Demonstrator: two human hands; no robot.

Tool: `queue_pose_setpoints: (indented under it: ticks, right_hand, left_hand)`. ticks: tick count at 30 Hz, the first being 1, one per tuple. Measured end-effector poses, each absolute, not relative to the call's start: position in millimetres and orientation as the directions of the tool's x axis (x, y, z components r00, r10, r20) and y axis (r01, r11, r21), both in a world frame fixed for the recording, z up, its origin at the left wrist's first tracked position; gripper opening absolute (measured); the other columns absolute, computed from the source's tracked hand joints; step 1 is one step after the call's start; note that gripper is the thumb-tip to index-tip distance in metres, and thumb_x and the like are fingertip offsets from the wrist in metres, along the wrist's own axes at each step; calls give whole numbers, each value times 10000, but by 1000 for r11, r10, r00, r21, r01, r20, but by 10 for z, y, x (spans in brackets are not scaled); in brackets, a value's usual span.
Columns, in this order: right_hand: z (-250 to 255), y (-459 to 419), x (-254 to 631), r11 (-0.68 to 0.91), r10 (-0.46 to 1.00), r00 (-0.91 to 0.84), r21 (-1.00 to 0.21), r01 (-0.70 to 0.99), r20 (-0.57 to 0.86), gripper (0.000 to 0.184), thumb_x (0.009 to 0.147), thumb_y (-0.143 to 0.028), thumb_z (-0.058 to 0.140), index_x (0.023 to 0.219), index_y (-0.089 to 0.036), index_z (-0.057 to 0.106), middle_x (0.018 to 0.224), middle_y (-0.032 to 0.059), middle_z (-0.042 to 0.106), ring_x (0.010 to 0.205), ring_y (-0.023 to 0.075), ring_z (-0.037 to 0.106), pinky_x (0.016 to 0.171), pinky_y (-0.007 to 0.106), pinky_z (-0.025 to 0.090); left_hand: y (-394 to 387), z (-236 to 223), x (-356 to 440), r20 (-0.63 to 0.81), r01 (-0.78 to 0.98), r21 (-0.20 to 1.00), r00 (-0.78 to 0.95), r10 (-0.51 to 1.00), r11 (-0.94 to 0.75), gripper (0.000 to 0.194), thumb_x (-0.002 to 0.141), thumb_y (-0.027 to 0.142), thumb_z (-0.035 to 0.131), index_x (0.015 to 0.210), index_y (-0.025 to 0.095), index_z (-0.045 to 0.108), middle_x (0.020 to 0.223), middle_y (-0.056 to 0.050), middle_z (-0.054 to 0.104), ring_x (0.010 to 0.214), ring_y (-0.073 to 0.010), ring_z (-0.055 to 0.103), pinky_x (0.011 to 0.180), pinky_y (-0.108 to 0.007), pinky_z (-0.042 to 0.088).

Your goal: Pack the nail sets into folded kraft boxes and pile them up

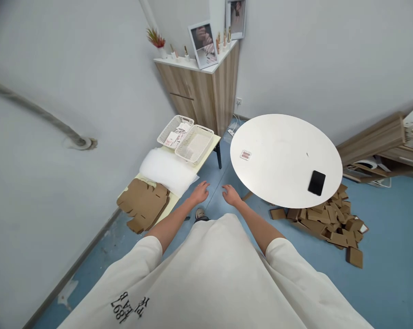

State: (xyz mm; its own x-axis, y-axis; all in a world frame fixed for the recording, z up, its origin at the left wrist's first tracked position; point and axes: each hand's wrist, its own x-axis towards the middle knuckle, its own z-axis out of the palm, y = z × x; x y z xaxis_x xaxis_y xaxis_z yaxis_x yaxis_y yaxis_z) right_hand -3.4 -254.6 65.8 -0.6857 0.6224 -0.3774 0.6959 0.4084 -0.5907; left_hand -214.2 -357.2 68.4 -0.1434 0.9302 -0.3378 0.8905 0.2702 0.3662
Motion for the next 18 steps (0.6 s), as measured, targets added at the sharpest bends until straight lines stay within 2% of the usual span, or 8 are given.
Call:
queue_pose_setpoints:
  ticks: [5, 9, 18]
  right_hand:
    - [610, -2686, -588, 406, 617, -694, -605, 685, -372, 485, 983, -235, 434, 1458, -184, 514, 1464, 136, 515, 1309, 248, 531, 1104, 378, 413]
    - [567, -2899, -1124, 365, 614, -687, -632, 683, -388, 466, 976, -224, 443, 1428, -171, 541, 1444, 135, 528, 1251, 226, 569, 1081, 348, 428]
    - [386, -3288, -2024, 293, 629, -660, -660, 691, -411, 427, 952, -207, 505, 1368, -167, 594, 1414, 139, 557, 1256, 248, 565, 1082, 356, 430]
  left_hand:
    - [-3806, 698, -2725, -321, 892, 317, -217, 922, 321, 520, 929, 216, 457, 1444, 150, 480, 1581, -142, 378, 1412, -289, 420, 1146, -413, 371]
    - [-3962, 681, -3259, -361, 890, 252, -277, 890, 379, 485, 915, 216, 488, 1397, 171, 512, 1566, -153, 390, 1395, -317, 426, 1119, -450, 381]
    - [-3983, 398, -4078, -540, 896, 167, -267, 798, 413, 533, 907, 264, 516, 1428, 176, 445, 1647, -189, 224, 1475, -349, 308, 1140, -478, 328]
